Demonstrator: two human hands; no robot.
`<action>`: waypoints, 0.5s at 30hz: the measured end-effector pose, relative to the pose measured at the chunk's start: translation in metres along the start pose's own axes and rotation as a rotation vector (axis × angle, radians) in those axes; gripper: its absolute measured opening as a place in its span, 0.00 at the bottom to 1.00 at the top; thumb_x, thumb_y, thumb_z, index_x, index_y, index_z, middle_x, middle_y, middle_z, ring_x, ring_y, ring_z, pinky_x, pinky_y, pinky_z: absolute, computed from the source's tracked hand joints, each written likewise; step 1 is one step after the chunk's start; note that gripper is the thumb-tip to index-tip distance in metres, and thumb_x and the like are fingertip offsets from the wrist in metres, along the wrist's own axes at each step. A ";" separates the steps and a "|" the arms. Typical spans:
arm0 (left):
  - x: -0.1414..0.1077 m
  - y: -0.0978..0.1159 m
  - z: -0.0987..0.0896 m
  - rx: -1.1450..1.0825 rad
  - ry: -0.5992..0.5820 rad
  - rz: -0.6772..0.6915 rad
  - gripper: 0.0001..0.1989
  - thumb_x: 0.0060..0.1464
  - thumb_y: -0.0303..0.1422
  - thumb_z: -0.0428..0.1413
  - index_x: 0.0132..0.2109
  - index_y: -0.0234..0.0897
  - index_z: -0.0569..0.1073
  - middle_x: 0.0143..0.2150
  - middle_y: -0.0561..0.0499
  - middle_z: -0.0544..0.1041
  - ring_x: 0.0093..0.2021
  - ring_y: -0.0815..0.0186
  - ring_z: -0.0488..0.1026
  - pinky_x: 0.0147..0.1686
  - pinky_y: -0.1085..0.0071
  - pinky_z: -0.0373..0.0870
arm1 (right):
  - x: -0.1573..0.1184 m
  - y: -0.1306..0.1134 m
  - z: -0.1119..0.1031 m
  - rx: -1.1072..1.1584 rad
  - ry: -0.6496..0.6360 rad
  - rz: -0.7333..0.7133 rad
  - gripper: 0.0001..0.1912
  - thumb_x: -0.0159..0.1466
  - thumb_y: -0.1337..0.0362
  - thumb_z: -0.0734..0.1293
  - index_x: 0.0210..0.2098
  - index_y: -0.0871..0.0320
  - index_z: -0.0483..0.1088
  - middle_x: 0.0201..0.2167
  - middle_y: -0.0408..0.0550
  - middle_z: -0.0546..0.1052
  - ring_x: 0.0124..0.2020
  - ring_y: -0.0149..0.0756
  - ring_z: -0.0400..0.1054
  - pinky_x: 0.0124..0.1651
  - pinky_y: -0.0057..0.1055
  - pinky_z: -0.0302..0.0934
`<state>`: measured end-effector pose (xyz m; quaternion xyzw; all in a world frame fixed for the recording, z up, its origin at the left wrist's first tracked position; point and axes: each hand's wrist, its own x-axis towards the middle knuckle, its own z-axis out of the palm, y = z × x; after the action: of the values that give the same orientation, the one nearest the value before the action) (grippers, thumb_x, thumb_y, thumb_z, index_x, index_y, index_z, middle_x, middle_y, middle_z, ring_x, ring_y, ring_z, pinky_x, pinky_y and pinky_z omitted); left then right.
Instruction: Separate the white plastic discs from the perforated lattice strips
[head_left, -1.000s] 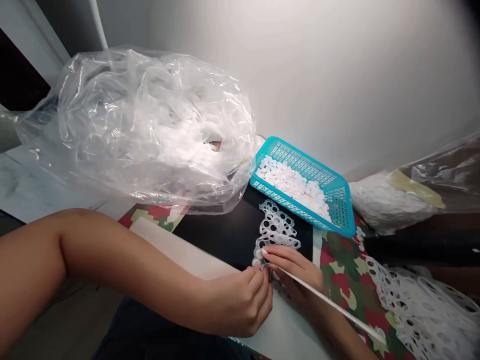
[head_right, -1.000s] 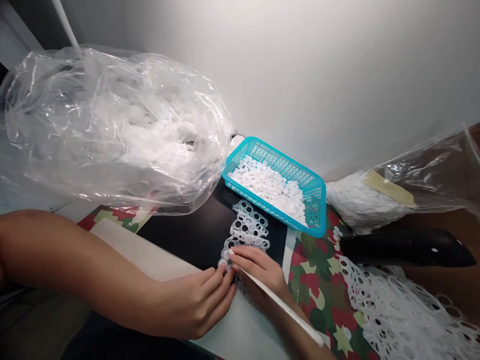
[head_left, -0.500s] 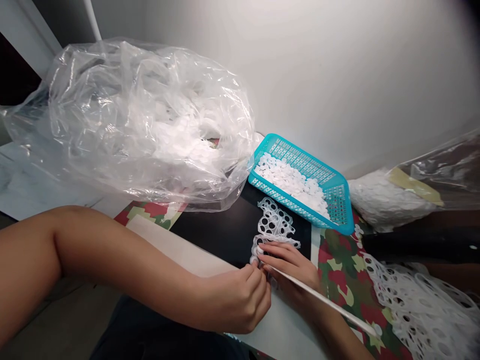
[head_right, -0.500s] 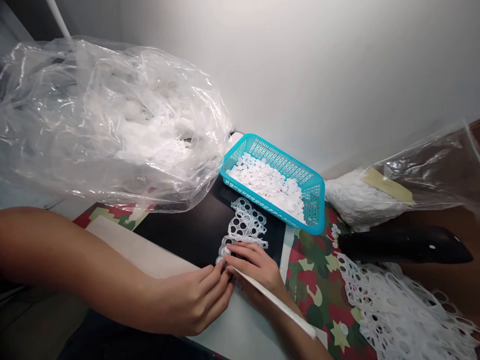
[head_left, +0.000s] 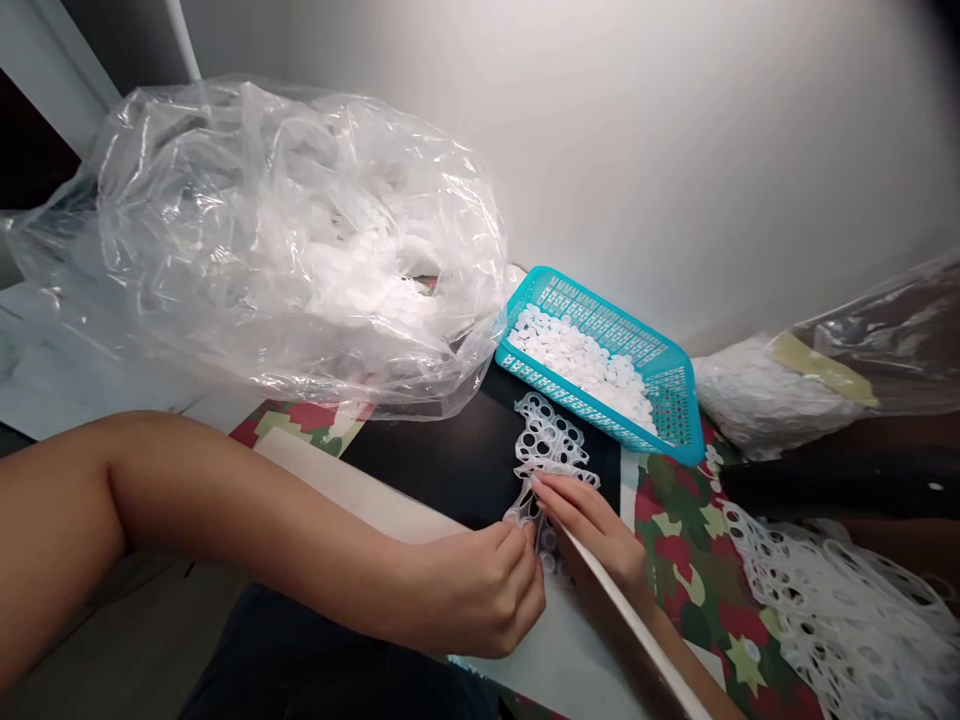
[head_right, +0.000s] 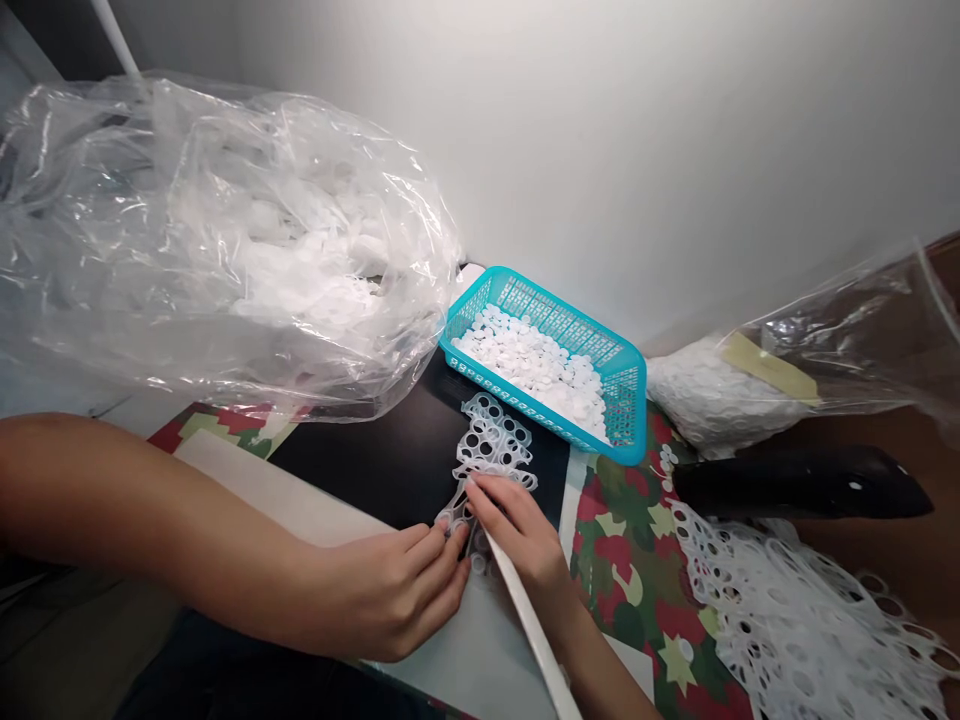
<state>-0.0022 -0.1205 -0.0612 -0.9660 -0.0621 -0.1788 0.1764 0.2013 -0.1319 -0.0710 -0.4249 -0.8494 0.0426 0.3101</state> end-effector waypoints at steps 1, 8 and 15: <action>0.000 0.000 0.000 0.001 0.004 0.004 0.16 0.59 0.27 0.46 0.48 0.24 0.73 0.45 0.34 0.77 0.42 0.53 0.75 0.41 0.60 0.68 | 0.001 0.000 -0.001 -0.003 0.043 0.013 0.21 0.64 0.77 0.62 0.54 0.57 0.69 0.49 0.54 0.75 0.50 0.40 0.70 0.52 0.35 0.68; -0.003 0.004 0.000 0.041 -0.034 0.010 0.18 0.60 0.28 0.44 0.51 0.23 0.72 0.46 0.33 0.77 0.44 0.53 0.75 0.42 0.59 0.68 | 0.005 -0.001 -0.016 0.101 0.155 0.091 0.19 0.63 0.77 0.62 0.49 0.54 0.72 0.45 0.50 0.77 0.46 0.37 0.73 0.48 0.32 0.69; -0.006 0.009 -0.003 0.005 -0.091 -0.014 0.19 0.59 0.26 0.45 0.54 0.25 0.71 0.48 0.39 0.76 0.47 0.55 0.72 0.44 0.62 0.64 | 0.006 -0.008 -0.020 0.301 -0.052 -0.011 0.13 0.66 0.73 0.61 0.46 0.58 0.73 0.43 0.53 0.78 0.45 0.36 0.74 0.46 0.29 0.71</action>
<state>-0.0070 -0.1299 -0.0639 -0.9722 -0.0771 -0.1358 0.1744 0.2041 -0.1357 -0.0494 -0.3678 -0.8435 0.1784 0.3485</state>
